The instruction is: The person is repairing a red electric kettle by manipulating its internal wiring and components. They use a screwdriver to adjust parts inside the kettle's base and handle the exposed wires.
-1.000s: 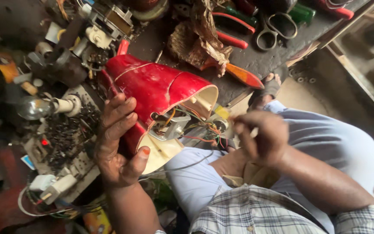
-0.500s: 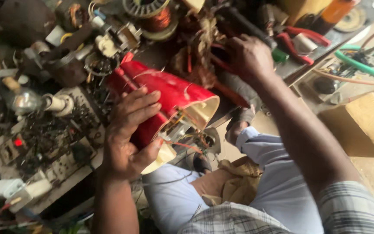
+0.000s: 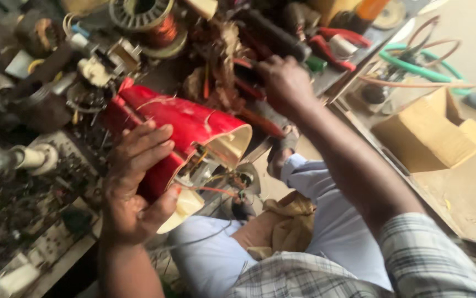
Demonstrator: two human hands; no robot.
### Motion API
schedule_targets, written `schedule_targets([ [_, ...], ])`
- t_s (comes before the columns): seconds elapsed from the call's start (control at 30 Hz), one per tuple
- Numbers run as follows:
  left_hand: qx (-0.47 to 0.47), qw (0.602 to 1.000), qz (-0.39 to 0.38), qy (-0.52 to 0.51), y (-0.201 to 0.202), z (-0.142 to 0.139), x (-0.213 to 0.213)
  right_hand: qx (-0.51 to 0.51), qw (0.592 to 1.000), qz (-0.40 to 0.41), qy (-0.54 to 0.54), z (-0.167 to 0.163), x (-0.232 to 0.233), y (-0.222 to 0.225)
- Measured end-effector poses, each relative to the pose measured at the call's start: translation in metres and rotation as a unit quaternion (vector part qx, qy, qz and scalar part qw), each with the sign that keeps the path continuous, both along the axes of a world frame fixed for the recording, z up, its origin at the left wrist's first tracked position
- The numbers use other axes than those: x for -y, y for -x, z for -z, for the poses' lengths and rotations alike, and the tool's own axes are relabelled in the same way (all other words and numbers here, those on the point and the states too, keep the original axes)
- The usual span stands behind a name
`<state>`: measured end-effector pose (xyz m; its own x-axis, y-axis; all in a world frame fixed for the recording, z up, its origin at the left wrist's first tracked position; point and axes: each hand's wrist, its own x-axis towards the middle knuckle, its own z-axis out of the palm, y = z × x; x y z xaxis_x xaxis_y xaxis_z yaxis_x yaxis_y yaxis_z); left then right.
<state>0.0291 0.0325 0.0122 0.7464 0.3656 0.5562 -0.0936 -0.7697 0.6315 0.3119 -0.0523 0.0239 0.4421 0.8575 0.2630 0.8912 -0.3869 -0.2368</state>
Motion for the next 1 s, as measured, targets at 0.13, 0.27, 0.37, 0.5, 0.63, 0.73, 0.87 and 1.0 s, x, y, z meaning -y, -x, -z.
schedule_targets([
  [0.13, 0.011, 1.0, 0.024, -0.006, -0.003, -0.005, -0.006, 0.01, 0.994, -0.064, -0.087, -0.004, 0.01, -0.001],
  [0.27, 0.0, 0.999, 0.044, -0.004, -0.004, -0.011, -0.012, -0.036, 0.992, -0.102, -0.063, -0.004, 0.017, -0.012],
  [0.37, -0.001, 0.999, 0.052, -0.003, 0.001, -0.014, -0.015, -0.071, 0.987, -0.126, -0.069, 0.001, 0.016, -0.017],
  [0.5, -0.005, 0.998, 0.059, -0.003, 0.007, -0.012, -0.015, -0.11, 0.988, -0.108, -0.023, 0.014, 0.016, -0.025],
  [0.63, -0.002, 0.997, 0.065, 0.034, 0.007, -0.007, -0.013, -0.035, 0.998, -0.039, -0.017, 0.032, 0.019, -0.026],
  [0.73, -0.011, 0.998, 0.052, 0.032, 0.006, -0.006, -0.011, 0.005, 0.999, -0.019, 0.04, 0.046, 0.026, -0.022],
  [0.87, -0.02, 0.999, 0.036, 0.027, 0.008, -0.003, -0.011, -0.047, 0.998, 0.025, -0.014, 0.077, 0.059, -0.025],
  [1.0, -0.025, 0.999, 0.024, 0.034, 0.008, 0.003, -0.01, -0.117, 0.989, 0.025, -0.089, 0.121, 0.12, -0.012],
])
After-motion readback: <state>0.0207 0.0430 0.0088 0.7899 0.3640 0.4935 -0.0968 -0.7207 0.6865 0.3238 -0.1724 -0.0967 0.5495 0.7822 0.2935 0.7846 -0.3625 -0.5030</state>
